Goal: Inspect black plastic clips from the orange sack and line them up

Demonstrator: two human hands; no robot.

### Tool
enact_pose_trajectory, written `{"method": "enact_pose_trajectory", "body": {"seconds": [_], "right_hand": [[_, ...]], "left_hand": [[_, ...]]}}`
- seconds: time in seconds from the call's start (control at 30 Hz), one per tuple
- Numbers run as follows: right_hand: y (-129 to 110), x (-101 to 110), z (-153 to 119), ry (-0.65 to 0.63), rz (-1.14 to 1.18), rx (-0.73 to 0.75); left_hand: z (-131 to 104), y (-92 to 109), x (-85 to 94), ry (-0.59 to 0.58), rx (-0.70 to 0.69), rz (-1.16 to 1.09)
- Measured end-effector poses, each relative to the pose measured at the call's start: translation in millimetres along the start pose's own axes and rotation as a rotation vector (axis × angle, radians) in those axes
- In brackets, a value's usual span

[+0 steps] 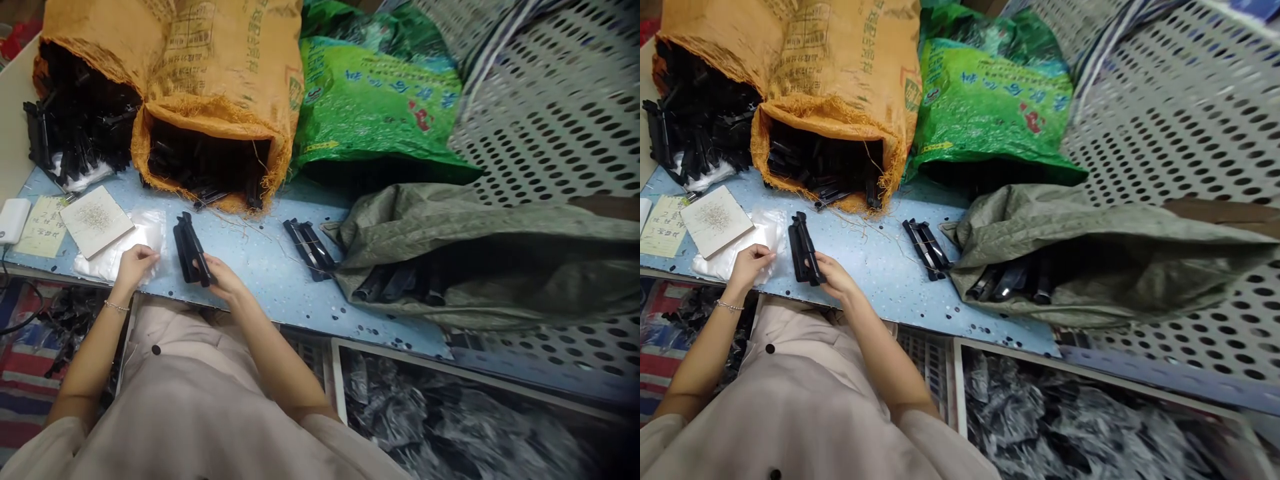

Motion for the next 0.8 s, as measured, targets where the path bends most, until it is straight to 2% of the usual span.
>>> {"method": "enact_pose_trajectory", "body": {"seconds": [0.07,0.13,0.23,0.33,0.4,0.47,0.57,0.73,0.8], "right_hand": [[9,-17,18,-0.08,0.028,-0.06],[15,-24,31,-0.092,0.033,-0.089],[8,-10,35,0.008,0.02,-0.036],[-8,4,20,0.078,-0.004,0.077],[-11,-1,12,0.039,0.014,0.09],[-4,-15,10,-0.052,0.038,0.022],[8,-25,16,-0.114,0.046,-0.072],[-1,13,19,0.042,-0.01,0.002],[-12,27,10,0.094,-0.058,0.063]], "left_hand": [[-2,-1,2.4,0.008,0.026,-0.088],[-4,-1,5.8,0.011,0.062,-0.162],[-6,-6,20.3,0.068,0.144,-0.299],[-8,-1,29.6,0.122,0.094,-0.294],[-9,7,21.3,0.101,0.01,-0.229],[-10,14,5.6,0.049,-0.051,-0.183],[-11,13,-8.6,-0.009,-0.032,-0.228],[-12,-2,7.2,0.011,0.131,-0.4],[-15,-1,14.5,0.048,0.099,-0.37]]}}
Point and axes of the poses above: each hand's wrist, its own z-axis towards the middle knuckle, its own x-axis out of the back of the hand, y = z × x, the point moved 8 cm from there along z, towards the middle knuckle, and after that the axes turned 1 degree about y, right-handed, at the moved point
